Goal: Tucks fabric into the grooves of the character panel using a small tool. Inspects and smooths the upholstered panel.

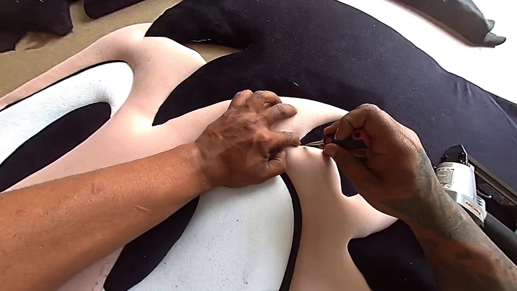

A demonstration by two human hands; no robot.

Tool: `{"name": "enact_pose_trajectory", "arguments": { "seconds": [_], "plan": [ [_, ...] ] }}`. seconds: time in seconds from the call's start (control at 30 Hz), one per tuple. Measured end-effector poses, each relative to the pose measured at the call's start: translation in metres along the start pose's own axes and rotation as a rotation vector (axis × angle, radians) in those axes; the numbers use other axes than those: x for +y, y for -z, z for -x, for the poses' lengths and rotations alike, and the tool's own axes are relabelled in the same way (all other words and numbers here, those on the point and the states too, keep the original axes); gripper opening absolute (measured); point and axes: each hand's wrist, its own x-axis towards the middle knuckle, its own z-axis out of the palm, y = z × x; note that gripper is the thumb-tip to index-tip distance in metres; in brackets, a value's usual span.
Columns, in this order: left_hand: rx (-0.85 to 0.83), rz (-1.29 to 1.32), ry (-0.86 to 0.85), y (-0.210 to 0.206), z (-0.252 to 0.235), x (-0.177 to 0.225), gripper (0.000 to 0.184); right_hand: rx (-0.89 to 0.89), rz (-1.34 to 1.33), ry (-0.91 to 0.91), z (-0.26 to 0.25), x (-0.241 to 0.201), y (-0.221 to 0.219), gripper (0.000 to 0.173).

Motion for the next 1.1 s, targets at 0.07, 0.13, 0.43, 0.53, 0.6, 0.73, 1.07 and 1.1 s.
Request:
{"name": "enact_pose_trajectory", "arguments": {
  "seconds": [0.07,0.13,0.43,0.53,0.6,0.73,1.07,1.1],
  "plan": [
    [0.002,0.004,0.004,0.000,0.000,0.000,0.037,-0.008,0.019,0.010,-0.001,0.001,0.000,0.016],
    [0.003,0.005,0.003,0.000,0.000,0.000,0.037,-0.013,0.043,0.017,-0.001,0.001,-0.001,0.016],
    [0.006,0.012,-0.003,-0.001,-0.001,0.000,0.036,-0.012,0.216,0.092,-0.003,-0.004,-0.006,0.010],
    [0.026,0.012,-0.010,-0.003,-0.001,-0.002,0.036,-0.019,0.327,0.135,-0.006,-0.012,-0.012,0.009],
    [0.025,0.006,-0.005,-0.003,0.000,-0.002,0.035,-0.040,0.361,0.150,-0.007,-0.015,-0.013,0.010],
    [0.021,-0.002,-0.005,-0.001,-0.001,0.000,0.037,0.002,0.197,0.103,-0.007,-0.010,0.003,0.009],
    [0.031,0.001,-0.002,-0.003,0.000,-0.001,0.036,0.039,0.010,0.020,0.000,0.001,-0.012,0.015],
    [0.031,-0.001,0.000,-0.003,0.000,-0.001,0.036,0.038,0.021,0.022,-0.001,0.001,-0.013,0.015]
  ]
}}
